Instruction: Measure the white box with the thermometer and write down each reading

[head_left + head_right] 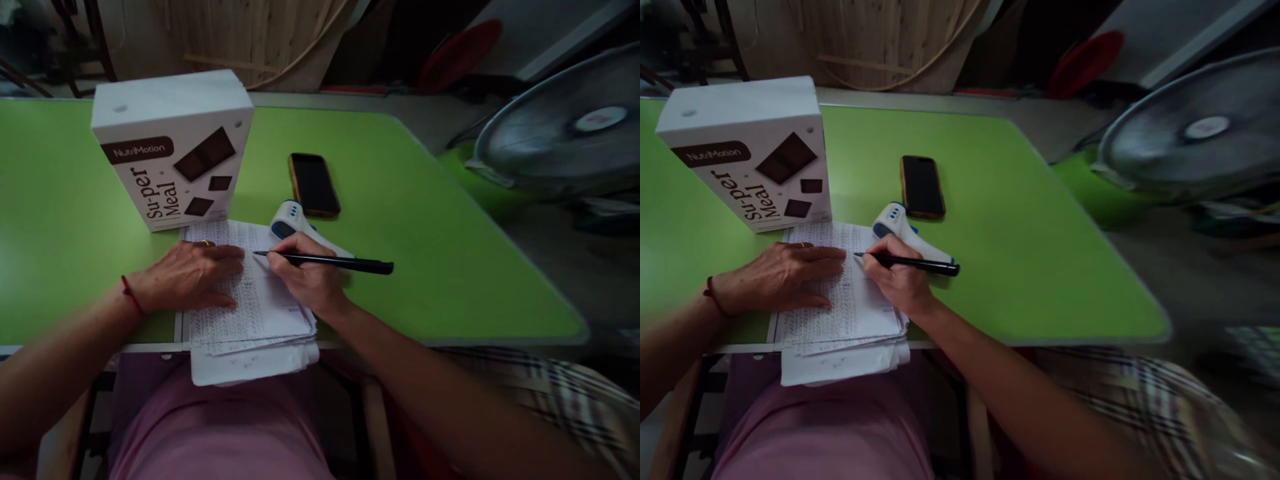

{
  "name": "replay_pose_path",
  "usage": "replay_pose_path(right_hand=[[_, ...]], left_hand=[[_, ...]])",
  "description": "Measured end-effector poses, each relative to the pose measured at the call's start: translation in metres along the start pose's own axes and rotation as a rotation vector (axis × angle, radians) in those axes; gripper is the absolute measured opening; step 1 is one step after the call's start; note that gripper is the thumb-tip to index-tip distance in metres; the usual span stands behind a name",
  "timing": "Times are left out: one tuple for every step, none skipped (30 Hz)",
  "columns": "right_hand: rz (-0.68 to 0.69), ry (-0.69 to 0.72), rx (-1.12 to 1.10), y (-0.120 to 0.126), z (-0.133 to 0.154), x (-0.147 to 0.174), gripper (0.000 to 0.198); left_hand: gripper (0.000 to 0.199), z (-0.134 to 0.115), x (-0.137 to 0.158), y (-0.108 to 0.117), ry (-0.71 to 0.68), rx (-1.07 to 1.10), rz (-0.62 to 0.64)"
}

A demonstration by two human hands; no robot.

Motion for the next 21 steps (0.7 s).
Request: replay_pose_path(right_hand=[[0.007, 0.004, -0.002, -0.0001, 0.0004, -0.0004, 0.011], [0.014, 0.007, -0.001, 0.0000, 0.0008, -0.0008, 0.011], [0.022, 0.008, 0.003, 0.0000, 0.0011, -0.0012, 0.011], [0.028, 0.006, 0.007, 0.0001, 0.0012, -0.0016, 0.011], [0.030, 0.004, 0.011, 0.0003, 0.0011, -0.0020, 0.012], [0.034, 0.001, 0.014, 0.0004, 0.0010, -0.0022, 0.012], [0.037, -0.002, 0.016, 0.0004, 0.0008, -0.0023, 0.012], [0.039, -0.005, 0.019, 0.0003, 0.0004, -0.0023, 0.012], [0.041, -0.010, 0.021, 0.0001, 0.0000, -0.0022, 0.012], [0.043, -0.015, 0.023, -0.0003, -0.0006, -0.0021, 0.012], [0.042, -0.020, 0.024, -0.0007, -0.0011, -0.0019, 0.012], [0.040, -0.022, 0.021, -0.0011, -0.0015, -0.0016, 0.012], [0.038, -0.021, 0.014, -0.0014, -0.0017, -0.0014, 0.011], [0.038, -0.017, 0.007, -0.0018, -0.0018, -0.0013, 0.011], [0.039, -0.015, 0.001, -0.0020, -0.0018, -0.0012, 0.012], [0.041, -0.015, -0.002, -0.0022, -0.0017, -0.0012, 0.012], [0.044, -0.016, -0.001, -0.0022, -0.0015, -0.0012, 0.012], [0.047, -0.018, 0.003, -0.0021, -0.0013, -0.0013, 0.012], [0.049, -0.019, 0.008, -0.0020, -0.0010, -0.0015, 0.012], [0.051, -0.017, 0.013, -0.0018, -0.0007, -0.0016, 0.011], [0.052, -0.012, 0.016, -0.0017, -0.0002, -0.0017, 0.011]], left_hand=[[0.048, -0.0001, 0.0000, -0.0002, 0.002, 0.003, 0.004], [0.048, -0.0003, 0.0000, -0.0004, 0.005, 0.005, 0.009], [0.048, -0.0005, -0.0001, -0.0006, 0.009, 0.007, 0.013], [0.048, -0.0008, -0.0002, -0.0006, 0.012, 0.005, 0.015], [0.048, -0.0011, -0.0004, -0.0005, 0.015, 0.003, 0.016], [0.048, -0.0015, -0.0006, -0.0003, 0.018, 0.000, 0.017], [0.048, -0.0018, -0.0008, -0.0001, 0.020, -0.002, 0.019], [0.048, -0.0020, -0.0010, 0.0001, 0.022, -0.004, 0.020], [0.048, -0.0021, -0.0013, 0.0003, 0.023, -0.005, 0.022], [0.048, -0.0021, -0.0015, 0.0004, 0.024, -0.006, 0.024], [0.048, -0.0020, -0.0017, 0.0006, 0.024, -0.007, 0.025], [0.047, -0.0019, -0.0019, 0.0007, 0.024, -0.009, 0.025], [0.047, -0.0016, -0.0020, 0.0007, 0.024, -0.009, 0.024], [0.047, -0.0014, -0.0020, 0.0007, 0.024, -0.010, 0.022], [0.047, -0.0011, -0.0019, 0.0007, 0.023, -0.011, 0.018], [0.047, -0.0009, -0.0018, 0.0007, 0.021, -0.012, 0.014], [0.047, -0.0008, -0.0017, 0.0006, 0.018, -0.011, 0.013], [0.048, -0.0007, -0.0015, 0.0005, 0.015, -0.012, 0.010], [0.048, -0.0006, -0.0014, 0.0005, 0.013, -0.012, 0.007], [0.048, -0.0006, -0.0012, 0.0005, 0.011, -0.011, 0.006], [0.048, -0.0007, -0.0011, 0.0005, 0.008, -0.008, 0.005]])
Point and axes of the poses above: each hand's wrist, its own x-axis away from the middle knuckle, its own y-axis out of the back of the hand, z = x × y, the point moved 3 cm from there along -x, towards the middle knuckle, and after that the axes turned 2 degrees about -y, right-handed, at the moved point
